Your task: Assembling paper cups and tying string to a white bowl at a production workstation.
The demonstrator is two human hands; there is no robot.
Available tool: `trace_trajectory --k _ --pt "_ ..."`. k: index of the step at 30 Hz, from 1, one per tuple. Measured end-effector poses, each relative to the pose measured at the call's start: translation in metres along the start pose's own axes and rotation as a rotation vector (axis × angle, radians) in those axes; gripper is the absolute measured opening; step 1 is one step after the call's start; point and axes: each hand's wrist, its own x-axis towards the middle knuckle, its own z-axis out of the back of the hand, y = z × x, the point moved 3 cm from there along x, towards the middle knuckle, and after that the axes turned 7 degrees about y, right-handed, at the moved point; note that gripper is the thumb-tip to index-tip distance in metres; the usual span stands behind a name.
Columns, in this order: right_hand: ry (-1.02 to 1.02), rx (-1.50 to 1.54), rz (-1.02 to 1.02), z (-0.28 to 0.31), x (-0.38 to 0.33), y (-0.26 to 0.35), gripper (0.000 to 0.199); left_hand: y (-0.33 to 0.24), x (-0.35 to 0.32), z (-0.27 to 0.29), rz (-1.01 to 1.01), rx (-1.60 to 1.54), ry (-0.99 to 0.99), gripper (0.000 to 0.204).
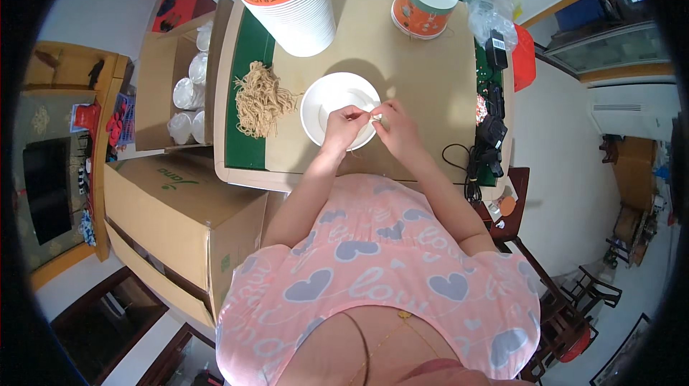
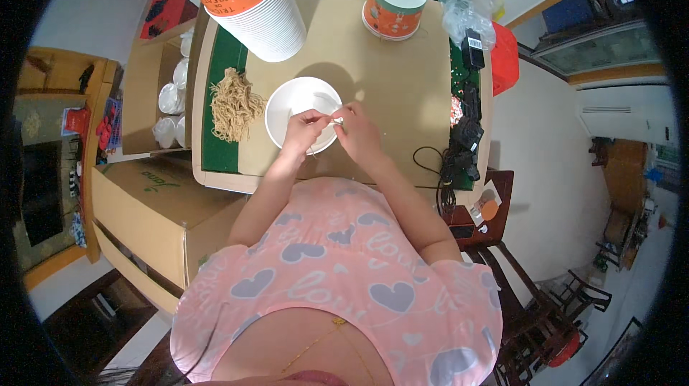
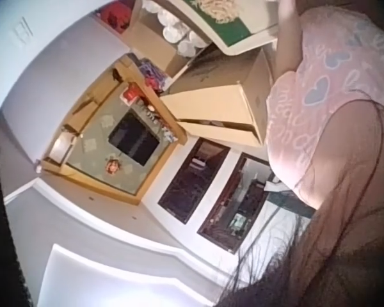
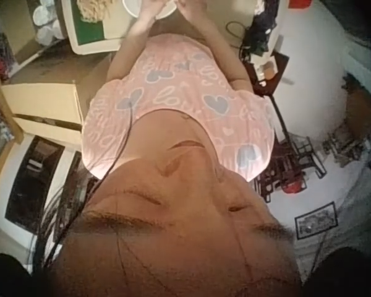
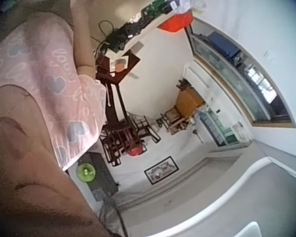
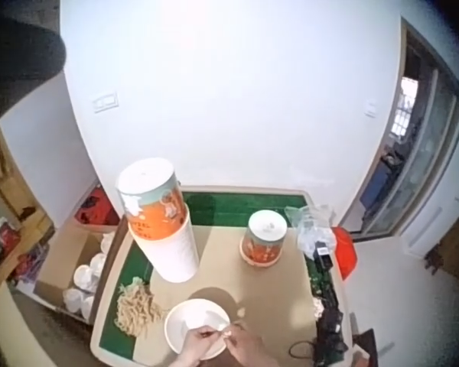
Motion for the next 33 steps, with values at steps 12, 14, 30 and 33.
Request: trace_trajectory --k 12,14,30,33 --pt "0.055 0.097 -0.011 -0.005 0.007 -0.003 0.009 -0.005 0.001 0.005 0.006 -0.089 0.04 0.005" --pt "0.082 0.178 -0.066 -0.008 0.006 -0.005 0.009 -0.002 0.002 0.004 0.006 -0.117 0.045 0.005" --pt "-0.091 0.149 0.066 -0.01 0.001 -0.015 0.008 0.005 0.007 0.0 -0.05 -0.13 0.05 0.003" --pt "-0.115 0.166 0.054 -0.012 0.0 -0.016 0.007 0.005 0.008 0.001 -0.043 -0.129 0.04 0.004"
